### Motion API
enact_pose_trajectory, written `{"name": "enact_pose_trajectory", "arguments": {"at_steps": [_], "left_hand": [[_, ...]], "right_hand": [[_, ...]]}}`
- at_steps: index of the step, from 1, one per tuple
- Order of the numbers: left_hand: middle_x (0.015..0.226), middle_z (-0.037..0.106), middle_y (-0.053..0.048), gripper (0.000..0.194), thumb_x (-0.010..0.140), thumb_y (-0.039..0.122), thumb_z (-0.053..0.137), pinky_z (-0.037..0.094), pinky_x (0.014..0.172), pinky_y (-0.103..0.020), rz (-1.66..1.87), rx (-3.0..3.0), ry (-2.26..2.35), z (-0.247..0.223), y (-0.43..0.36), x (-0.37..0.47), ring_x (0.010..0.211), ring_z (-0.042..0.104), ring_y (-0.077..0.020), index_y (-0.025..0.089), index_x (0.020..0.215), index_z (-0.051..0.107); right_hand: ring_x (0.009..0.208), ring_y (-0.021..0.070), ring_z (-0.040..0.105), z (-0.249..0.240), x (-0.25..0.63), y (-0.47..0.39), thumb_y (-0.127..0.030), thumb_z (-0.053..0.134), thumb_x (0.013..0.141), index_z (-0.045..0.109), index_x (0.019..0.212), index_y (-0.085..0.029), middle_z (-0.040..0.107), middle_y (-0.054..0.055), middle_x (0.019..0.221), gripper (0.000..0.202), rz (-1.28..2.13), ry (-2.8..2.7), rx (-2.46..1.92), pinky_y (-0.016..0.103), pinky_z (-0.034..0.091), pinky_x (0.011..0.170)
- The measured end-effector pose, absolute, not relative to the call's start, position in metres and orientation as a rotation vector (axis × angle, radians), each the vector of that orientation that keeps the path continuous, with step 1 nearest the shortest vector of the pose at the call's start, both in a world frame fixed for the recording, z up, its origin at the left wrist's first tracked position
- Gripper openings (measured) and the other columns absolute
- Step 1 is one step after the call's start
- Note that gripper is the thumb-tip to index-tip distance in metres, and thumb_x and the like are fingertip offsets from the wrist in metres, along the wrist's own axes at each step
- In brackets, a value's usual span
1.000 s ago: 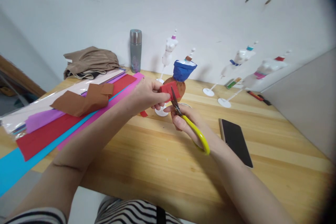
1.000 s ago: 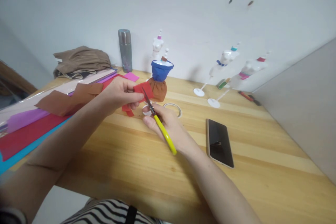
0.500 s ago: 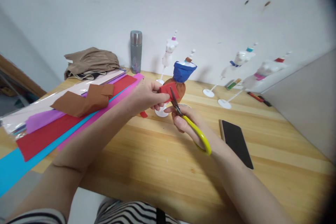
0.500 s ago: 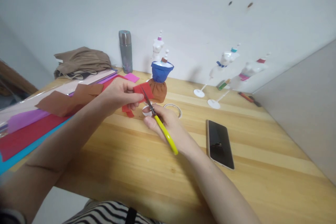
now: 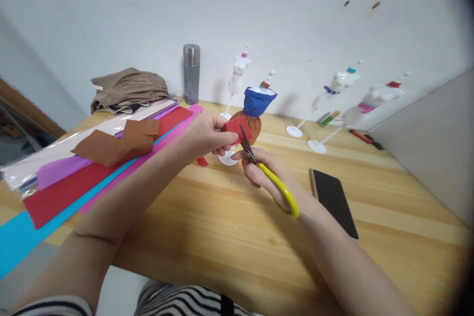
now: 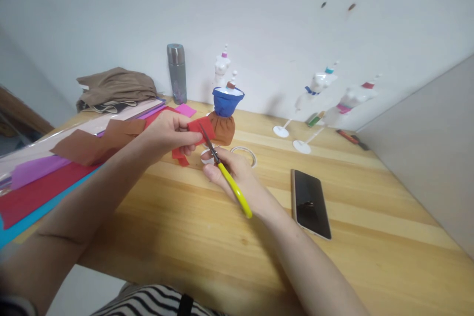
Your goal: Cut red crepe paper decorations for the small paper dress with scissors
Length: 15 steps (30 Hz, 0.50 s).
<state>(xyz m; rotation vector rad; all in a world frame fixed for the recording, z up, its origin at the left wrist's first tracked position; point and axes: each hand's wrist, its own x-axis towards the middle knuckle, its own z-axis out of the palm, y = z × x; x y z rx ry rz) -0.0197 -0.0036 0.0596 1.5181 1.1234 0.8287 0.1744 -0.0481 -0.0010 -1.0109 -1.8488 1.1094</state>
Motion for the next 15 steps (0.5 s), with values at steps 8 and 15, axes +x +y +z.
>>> {"name": "enact_pose_trajectory", "arguments": {"at_steps": [8, 15], "left_hand": [[0.044, 0.059, 0.002, 0.027, 0.077, 0.006, 0.066, 0.041, 0.042, -0.014, 0.82, 1.52, 1.081, 0.06, -0.0027, -0.0222, 0.041, 0.053, -0.0055, 0.013, 0.05, 0.062], [0.043, 0.058, 0.003, 0.028, 0.077, 0.003, 0.064, 0.041, 0.042, -0.014, 0.818, 1.517, 1.114, 0.0616, -0.0039, -0.022, 0.041, 0.052, -0.0057, 0.013, 0.05, 0.061]], "right_hand": [[0.057, 0.0163, 0.044, -0.0031, 0.182, -0.043, -0.056, 0.057, 0.099, 0.066, 0.112, -0.021, 0.048, -0.002, 0.071, 0.038, 1.17, -1.905, -0.971, 0.034, 0.041, 0.062], [0.056, 0.0141, 0.043, -0.0051, 0.1818, -0.0432, -0.056, 0.057, 0.1, 0.065, 0.113, -0.018, 0.048, -0.003, 0.072, 0.041, 1.163, -1.908, -0.953, 0.033, 0.041, 0.061]]}}
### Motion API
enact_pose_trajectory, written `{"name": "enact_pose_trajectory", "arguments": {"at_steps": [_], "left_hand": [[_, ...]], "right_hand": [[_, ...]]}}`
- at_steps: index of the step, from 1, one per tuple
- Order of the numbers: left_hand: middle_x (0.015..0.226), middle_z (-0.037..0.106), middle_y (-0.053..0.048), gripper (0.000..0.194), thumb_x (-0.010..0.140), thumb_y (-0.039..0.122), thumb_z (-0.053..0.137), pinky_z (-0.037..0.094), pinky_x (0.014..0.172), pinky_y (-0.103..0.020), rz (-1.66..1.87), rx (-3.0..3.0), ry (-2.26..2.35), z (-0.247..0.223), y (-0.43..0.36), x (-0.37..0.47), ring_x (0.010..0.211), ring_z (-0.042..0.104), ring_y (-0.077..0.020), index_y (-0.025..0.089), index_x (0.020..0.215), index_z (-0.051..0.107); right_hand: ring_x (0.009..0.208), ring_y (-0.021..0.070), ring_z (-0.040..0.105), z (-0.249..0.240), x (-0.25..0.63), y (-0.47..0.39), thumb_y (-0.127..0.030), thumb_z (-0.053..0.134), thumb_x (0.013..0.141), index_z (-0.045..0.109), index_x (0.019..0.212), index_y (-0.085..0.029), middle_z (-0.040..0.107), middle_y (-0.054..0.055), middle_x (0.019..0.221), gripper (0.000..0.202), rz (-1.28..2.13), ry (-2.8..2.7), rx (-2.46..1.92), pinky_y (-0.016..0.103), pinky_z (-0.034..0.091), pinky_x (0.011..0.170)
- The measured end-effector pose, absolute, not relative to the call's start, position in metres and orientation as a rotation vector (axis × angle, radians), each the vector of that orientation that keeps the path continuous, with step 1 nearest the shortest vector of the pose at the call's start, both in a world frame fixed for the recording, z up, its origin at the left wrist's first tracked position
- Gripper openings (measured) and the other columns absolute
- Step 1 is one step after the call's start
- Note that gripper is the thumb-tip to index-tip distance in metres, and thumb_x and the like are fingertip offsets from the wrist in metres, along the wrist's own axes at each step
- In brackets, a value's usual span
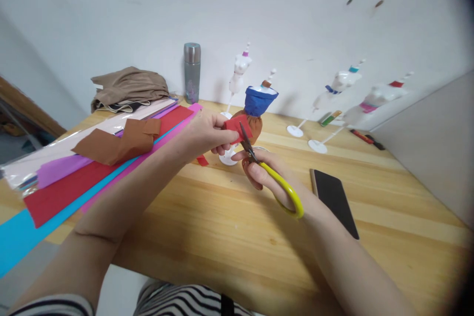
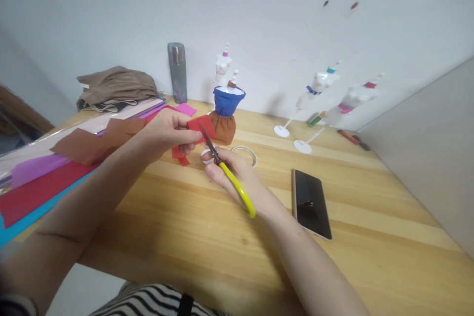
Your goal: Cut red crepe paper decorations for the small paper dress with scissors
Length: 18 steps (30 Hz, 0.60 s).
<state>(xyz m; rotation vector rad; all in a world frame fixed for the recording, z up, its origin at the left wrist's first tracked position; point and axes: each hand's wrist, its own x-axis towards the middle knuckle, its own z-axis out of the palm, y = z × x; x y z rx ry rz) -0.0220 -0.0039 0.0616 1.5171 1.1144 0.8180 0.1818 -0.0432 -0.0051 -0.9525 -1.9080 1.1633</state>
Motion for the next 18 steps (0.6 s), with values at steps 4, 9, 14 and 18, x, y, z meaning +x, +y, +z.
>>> {"name": "enact_pose_trajectory", "arguments": {"at_steps": [4, 9, 14, 18], "left_hand": [[0.043, 0.057, 0.003, 0.028, 0.076, 0.005, 0.064, 0.04, 0.041, -0.015, 0.823, 1.537, 1.146, 0.0611, -0.0046, -0.0209, 0.04, 0.051, -0.0055, 0.014, 0.05, 0.06], [0.043, 0.057, 0.003, 0.029, 0.076, 0.004, 0.063, 0.04, 0.042, -0.015, 0.81, 1.545, 1.181, 0.0612, -0.0045, -0.0208, 0.04, 0.05, -0.0055, 0.014, 0.049, 0.06], [0.044, 0.058, 0.003, 0.028, 0.075, 0.005, 0.064, 0.041, 0.042, -0.015, 0.823, 1.541, 1.144, 0.0598, -0.0036, -0.0221, 0.04, 0.051, -0.0059, 0.015, 0.05, 0.061], [0.044, 0.057, 0.003, 0.028, 0.075, 0.006, 0.064, 0.04, 0.042, -0.015, 0.819, 1.541, 1.167, 0.0601, -0.0035, -0.0213, 0.04, 0.051, -0.0056, 0.015, 0.049, 0.06]], "right_hand": [[0.056, 0.0153, 0.043, -0.0046, 0.1823, -0.0431, -0.053, 0.056, 0.101, 0.066, 0.113, -0.02, 0.047, -0.003, 0.07, 0.036, 1.165, -1.924, -0.96, 0.034, 0.042, 0.062], [0.057, 0.0182, 0.047, -0.0049, 0.1817, -0.0425, -0.058, 0.056, 0.1, 0.068, 0.111, -0.018, 0.048, -0.001, 0.069, 0.042, 1.15, -1.905, -0.946, 0.036, 0.043, 0.06], [0.054, 0.0161, 0.044, -0.0034, 0.1815, -0.0429, -0.057, 0.056, 0.099, 0.067, 0.112, -0.018, 0.048, -0.002, 0.07, 0.042, 1.138, -1.92, -1.0, 0.034, 0.039, 0.056], [0.055, 0.0157, 0.046, -0.0016, 0.1802, -0.0437, -0.055, 0.057, 0.099, 0.068, 0.111, -0.019, 0.05, -0.001, 0.071, 0.04, 1.121, -1.91, -0.991, 0.033, 0.041, 0.057]]}}
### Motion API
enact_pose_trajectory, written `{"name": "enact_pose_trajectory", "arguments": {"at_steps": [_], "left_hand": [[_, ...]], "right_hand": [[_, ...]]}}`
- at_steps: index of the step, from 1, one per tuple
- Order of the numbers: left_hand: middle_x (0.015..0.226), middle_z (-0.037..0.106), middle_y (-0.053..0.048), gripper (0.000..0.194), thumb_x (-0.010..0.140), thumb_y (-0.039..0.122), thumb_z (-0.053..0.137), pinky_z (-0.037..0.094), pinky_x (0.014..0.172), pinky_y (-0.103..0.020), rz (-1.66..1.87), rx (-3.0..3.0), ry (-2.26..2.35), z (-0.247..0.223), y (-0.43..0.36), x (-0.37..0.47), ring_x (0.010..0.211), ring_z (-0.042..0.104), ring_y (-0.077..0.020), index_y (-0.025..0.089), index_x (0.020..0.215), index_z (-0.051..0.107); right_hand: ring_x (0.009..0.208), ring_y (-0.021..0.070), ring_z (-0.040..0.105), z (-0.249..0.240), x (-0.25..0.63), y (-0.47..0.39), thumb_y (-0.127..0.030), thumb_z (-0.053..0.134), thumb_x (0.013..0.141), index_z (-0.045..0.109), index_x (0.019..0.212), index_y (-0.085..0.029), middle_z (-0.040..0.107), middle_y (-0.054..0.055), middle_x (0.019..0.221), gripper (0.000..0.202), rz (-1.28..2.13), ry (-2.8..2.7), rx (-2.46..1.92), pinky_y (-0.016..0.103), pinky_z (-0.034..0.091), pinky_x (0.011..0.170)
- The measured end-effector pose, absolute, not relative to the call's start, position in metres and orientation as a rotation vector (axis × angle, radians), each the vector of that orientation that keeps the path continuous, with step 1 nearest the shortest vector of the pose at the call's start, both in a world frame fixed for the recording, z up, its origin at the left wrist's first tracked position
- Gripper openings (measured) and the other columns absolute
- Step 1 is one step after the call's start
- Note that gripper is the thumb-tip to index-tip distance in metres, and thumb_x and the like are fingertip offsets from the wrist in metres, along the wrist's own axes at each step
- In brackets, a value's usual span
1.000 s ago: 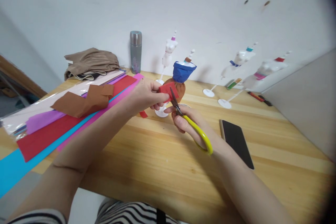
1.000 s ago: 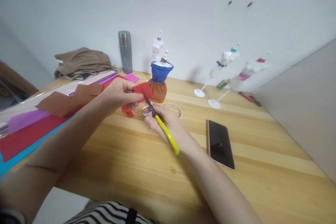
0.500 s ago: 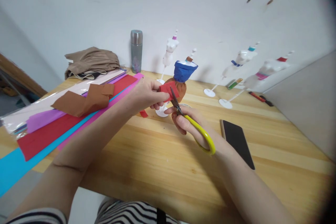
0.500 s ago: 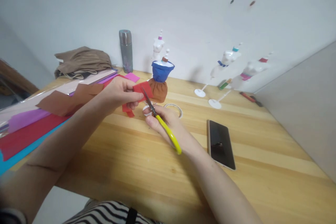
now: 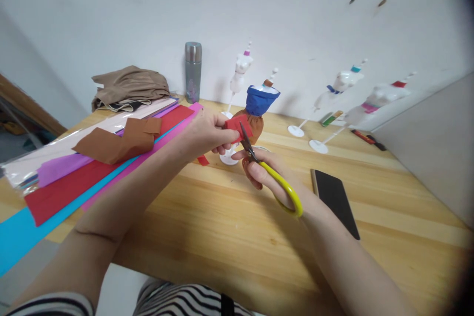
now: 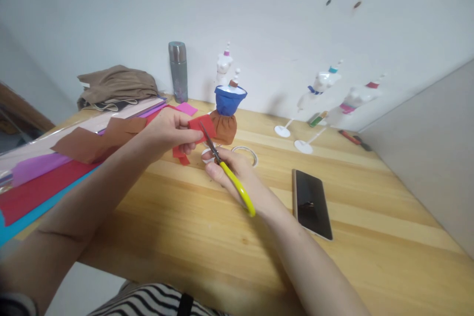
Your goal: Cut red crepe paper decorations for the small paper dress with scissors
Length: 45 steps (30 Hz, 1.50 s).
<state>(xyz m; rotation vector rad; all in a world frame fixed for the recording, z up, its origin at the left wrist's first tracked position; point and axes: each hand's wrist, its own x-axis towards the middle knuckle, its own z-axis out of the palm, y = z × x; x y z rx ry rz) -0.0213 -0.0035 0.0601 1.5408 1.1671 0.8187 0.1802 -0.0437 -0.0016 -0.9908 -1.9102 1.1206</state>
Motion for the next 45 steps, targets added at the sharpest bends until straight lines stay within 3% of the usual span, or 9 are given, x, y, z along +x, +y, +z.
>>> {"name": "enact_pose_trajectory", "arguments": {"at_steps": [10, 34, 45], "left_hand": [[0.044, 0.058, 0.003, 0.028, 0.076, 0.003, 0.064, 0.041, 0.043, -0.016, 0.835, 1.524, 1.198, 0.0613, -0.0037, -0.0203, 0.041, 0.052, -0.0066, 0.014, 0.05, 0.06], [0.042, 0.057, 0.002, 0.033, 0.076, 0.002, 0.063, 0.041, 0.041, -0.015, 0.824, 1.482, 1.225, 0.0625, -0.003, -0.0192, 0.039, 0.051, -0.0063, 0.015, 0.046, 0.06], [0.043, 0.057, 0.002, 0.033, 0.078, 0.002, 0.063, 0.041, 0.043, -0.016, 0.809, 1.478, 1.243, 0.0642, -0.0037, -0.0186, 0.04, 0.051, -0.0062, 0.015, 0.047, 0.059]], "right_hand": [[0.056, 0.0174, 0.046, -0.0049, 0.1814, -0.0413, -0.061, 0.055, 0.098, 0.068, 0.111, -0.019, 0.046, -0.002, 0.069, 0.046, 1.149, -1.913, -1.042, 0.033, 0.04, 0.055], [0.046, 0.0117, 0.036, -0.0035, 0.1797, -0.0397, -0.053, 0.061, 0.095, 0.069, 0.099, -0.023, 0.04, -0.007, 0.057, 0.031, 1.16, -1.871, -1.108, 0.029, 0.031, 0.046], [0.046, 0.0128, 0.036, -0.0042, 0.1824, -0.0394, -0.058, 0.059, 0.097, 0.069, 0.102, -0.023, 0.04, -0.006, 0.058, 0.036, 1.151, -1.892, -1.125, 0.03, 0.029, 0.047]]}}
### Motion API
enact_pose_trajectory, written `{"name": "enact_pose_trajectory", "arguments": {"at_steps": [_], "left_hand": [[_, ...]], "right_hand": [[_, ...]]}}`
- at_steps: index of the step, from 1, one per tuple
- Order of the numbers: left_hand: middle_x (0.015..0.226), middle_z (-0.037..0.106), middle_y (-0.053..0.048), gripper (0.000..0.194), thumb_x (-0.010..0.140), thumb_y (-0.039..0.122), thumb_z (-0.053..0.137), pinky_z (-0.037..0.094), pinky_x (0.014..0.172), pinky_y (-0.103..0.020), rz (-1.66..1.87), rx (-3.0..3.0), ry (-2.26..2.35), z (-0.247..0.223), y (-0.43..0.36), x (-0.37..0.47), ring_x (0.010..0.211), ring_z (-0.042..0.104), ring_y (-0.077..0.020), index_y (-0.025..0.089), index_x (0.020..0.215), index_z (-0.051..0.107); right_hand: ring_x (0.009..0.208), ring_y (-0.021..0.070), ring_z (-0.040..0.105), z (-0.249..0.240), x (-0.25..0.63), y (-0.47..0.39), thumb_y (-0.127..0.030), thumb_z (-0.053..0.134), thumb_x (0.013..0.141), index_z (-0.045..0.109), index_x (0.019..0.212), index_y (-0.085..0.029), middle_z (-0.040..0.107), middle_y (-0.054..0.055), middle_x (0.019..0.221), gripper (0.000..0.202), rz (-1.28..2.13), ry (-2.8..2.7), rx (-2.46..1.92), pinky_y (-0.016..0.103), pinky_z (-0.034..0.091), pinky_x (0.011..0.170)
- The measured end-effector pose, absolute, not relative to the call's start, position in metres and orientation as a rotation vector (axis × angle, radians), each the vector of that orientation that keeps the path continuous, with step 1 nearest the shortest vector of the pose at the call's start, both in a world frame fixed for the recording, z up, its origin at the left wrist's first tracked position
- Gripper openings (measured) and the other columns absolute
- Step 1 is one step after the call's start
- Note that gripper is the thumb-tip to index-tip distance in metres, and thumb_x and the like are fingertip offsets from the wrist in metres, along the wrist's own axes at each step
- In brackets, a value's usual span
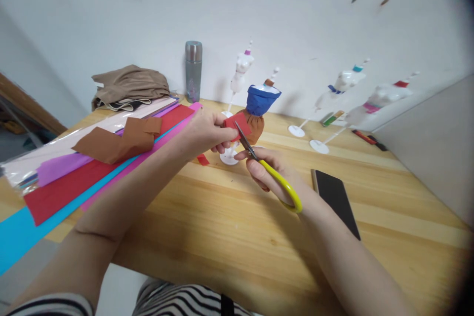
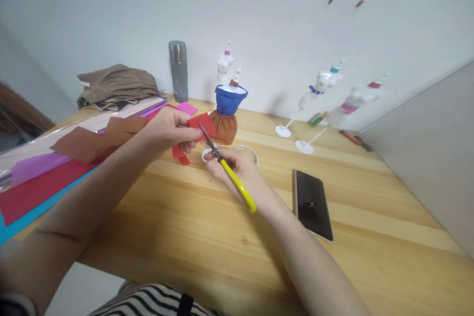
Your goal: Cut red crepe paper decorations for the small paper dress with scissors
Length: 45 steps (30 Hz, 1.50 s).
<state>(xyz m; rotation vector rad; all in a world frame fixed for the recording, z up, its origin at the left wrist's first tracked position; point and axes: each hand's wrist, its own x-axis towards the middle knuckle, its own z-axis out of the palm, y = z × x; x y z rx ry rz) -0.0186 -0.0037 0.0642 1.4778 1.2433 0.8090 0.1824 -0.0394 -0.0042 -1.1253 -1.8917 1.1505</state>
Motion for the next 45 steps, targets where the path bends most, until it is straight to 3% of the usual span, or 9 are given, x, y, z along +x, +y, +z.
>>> {"name": "enact_pose_trajectory", "arguments": {"at_steps": [13, 25, 34, 45], "left_hand": [[0.044, 0.059, 0.001, 0.03, 0.076, 0.003, 0.064, 0.043, 0.043, -0.016, 0.846, 1.461, 1.201, 0.06, -0.002, -0.019, 0.041, 0.053, -0.0069, 0.014, 0.049, 0.061], [0.043, 0.058, 0.001, 0.03, 0.075, 0.002, 0.063, 0.042, 0.042, -0.016, 0.903, 1.484, 1.153, 0.054, 0.0, -0.018, 0.04, 0.053, -0.0071, 0.014, 0.047, 0.061], [0.043, 0.059, 0.0, 0.033, 0.077, 0.002, 0.064, 0.042, 0.04, -0.015, 0.975, 1.387, 1.075, 0.048, 0.001, -0.017, 0.038, 0.053, -0.0065, 0.013, 0.046, 0.063], [0.043, 0.061, -0.002, 0.038, 0.081, 0.003, 0.066, 0.04, 0.04, -0.015, 1.026, 1.235, 1.035, 0.043, 0.001, -0.009, 0.037, 0.054, -0.007, 0.013, 0.044, 0.065]], "right_hand": [[0.06, 0.0179, 0.049, 0.006, 0.176, -0.041, -0.062, 0.062, 0.092, 0.067, 0.086, -0.024, 0.045, -0.002, 0.062, 0.038, 1.075, -1.865, -1.081, 0.031, 0.037, 0.055], [0.066, 0.0187, 0.055, 0.007, 0.177, -0.04, -0.059, 0.059, 0.094, 0.067, 0.088, -0.022, 0.053, 0.0, 0.068, 0.039, 1.031, -1.909, -1.068, 0.032, 0.043, 0.06], [0.06, 0.0182, 0.051, -0.002, 0.18, -0.035, -0.07, 0.058, 0.092, 0.069, 0.089, -0.022, 0.048, -0.001, 0.062, 0.05, 1.033, -1.903, -1.029, 0.032, 0.039, 0.057], [0.056, 0.0176, 0.047, -0.002, 0.182, -0.036, -0.069, 0.06, 0.092, 0.071, 0.093, -0.021, 0.046, -0.003, 0.058, 0.048, 1.073, -1.826, -1.06, 0.032, 0.037, 0.054]]}}
